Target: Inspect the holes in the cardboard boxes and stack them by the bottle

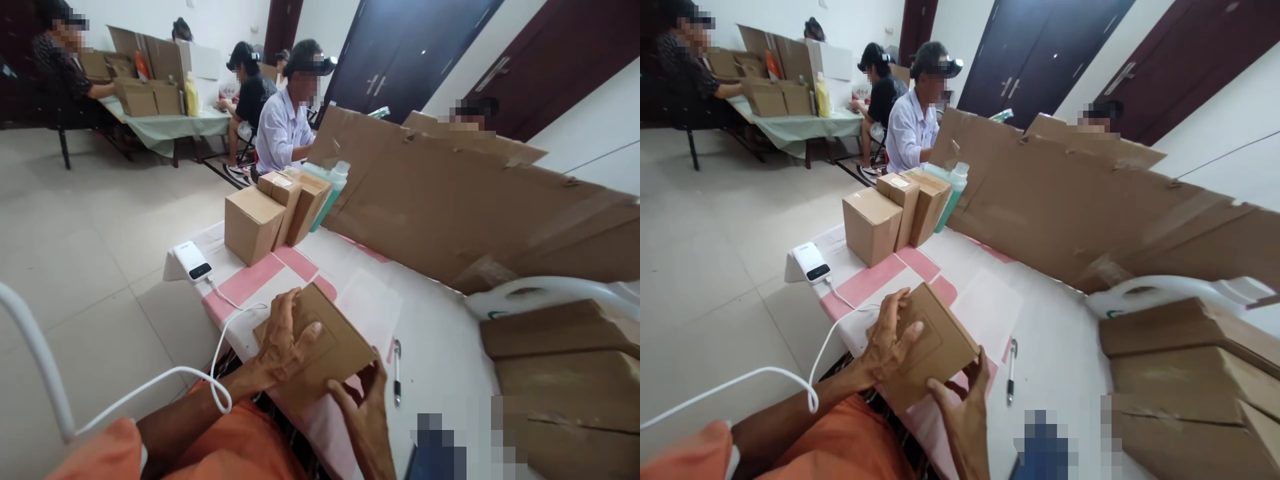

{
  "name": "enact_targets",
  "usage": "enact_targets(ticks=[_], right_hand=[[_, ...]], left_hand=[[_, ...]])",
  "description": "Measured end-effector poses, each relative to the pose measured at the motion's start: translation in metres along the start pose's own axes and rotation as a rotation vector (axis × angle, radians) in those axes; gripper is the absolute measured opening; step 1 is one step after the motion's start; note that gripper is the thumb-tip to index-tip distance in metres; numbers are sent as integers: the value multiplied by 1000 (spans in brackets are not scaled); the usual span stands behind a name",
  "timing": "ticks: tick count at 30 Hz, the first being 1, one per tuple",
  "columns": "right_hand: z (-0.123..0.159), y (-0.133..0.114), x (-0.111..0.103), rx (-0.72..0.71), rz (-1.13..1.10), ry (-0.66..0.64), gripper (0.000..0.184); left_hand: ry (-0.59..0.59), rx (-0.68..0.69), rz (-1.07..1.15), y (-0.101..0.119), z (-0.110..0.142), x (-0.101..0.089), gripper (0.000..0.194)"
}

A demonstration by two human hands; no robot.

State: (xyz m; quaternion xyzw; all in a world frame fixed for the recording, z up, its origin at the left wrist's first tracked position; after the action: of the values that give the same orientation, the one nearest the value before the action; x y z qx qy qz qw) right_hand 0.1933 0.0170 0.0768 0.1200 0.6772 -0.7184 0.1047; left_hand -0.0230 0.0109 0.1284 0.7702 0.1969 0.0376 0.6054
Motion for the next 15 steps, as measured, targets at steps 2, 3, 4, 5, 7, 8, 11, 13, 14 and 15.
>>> enact_targets(ticks=[2, 3, 4, 5, 7, 8, 11, 13, 14, 15], right_hand=[[2, 13, 16, 97, 28, -20, 113], [4, 17, 22, 138, 5, -24, 107], [6, 20, 27, 170, -43, -27, 101], [8, 21, 30, 192, -98, -34, 96], [9, 15, 31, 201, -173, -40, 90], [8, 8, 27, 187, -183, -23, 88], [2, -29, 3, 63, -136, 126, 92], [-5, -61, -4, -61, -122, 177, 97], [-10, -77, -1, -117, -130, 165, 97], [-16, -91, 8, -163, -147, 131, 95]], left_hand=[[-53, -8, -25, -6, 2, 6, 73], [-105, 3, -61, -7, 5, 11, 73], [-153, 19, -102, -8, 8, 16, 73], [-179, 28, -135, -10, 10, 19, 73], [-142, 22, -176, -13, 12, 17, 79], [-94, 7, -185, -14, 10, 13, 83], [-21, -23, -165, -10, -4, 3, 87], [17, 18, -127, 1, -19, -5, 86], [68, 54, -118, 8, -28, -12, 86], [141, 86, -115, 15, -36, -22, 86]])
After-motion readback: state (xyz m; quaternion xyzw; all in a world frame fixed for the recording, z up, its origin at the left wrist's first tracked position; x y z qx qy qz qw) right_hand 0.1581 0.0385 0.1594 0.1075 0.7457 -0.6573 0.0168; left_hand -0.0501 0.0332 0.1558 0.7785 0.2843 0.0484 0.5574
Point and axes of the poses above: each hand's wrist, its own z-axis away from the middle knuckle, its own x-axis out of the palm, y = z × x, the point moved 8 cm from there along -z, towards the middle knuckle, and after that the axes turned 6 degrees about z, right-handed, at the moved point
